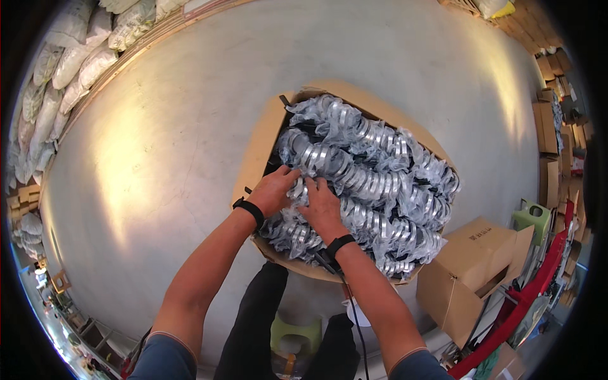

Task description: The recorder is packing small circular mirrors into plastic bags and then into boxes.

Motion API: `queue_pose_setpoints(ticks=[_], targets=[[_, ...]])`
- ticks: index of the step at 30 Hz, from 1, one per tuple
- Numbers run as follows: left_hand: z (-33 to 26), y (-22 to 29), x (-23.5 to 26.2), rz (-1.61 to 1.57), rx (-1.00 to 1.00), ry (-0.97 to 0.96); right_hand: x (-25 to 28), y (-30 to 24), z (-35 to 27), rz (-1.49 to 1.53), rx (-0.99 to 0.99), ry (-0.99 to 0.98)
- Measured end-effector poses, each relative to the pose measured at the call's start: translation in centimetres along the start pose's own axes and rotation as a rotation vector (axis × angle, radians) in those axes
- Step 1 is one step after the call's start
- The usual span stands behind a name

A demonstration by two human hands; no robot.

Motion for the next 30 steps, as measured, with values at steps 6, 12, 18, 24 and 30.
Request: queue_pose_setpoints(ticks=[6,12,18,24,30], targets=[[1.1,-1.9,-1.0,-0.004,0.01,0.0,-1.5,0.1,1.0,-0.072,-0.037,-0.008],[0.3,-4.3,-2.1,-0.003,0.047,-0.058,-0.9,-3.4,-0.9,-0.148,-0.058,-0.032],[0.8,-3.4,-2.6,0.036,0.02,0.016,-1.0,-1.8,-2.6,-0.067,-0.058,0.08],[-0.8,-3.2,-0.6,0.155,0.046,0.063,3.2,-4.2,-6.3,0.038,-0.071,0.145],[-6.7,7.3,-2.4,0.334,0.089,0.203,2.9,1.2,-27.7,0.362,-0.161,0.143]])
Point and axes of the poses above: each hand's wrist, its own z-axis towards the middle knuckle, its own x-axis out of the back of the hand, y = z × x, the point moved 8 cm from there along z, towards the middle knuckle, and after that the axes turned 15 degrees about -z, right-handed, at the moved point
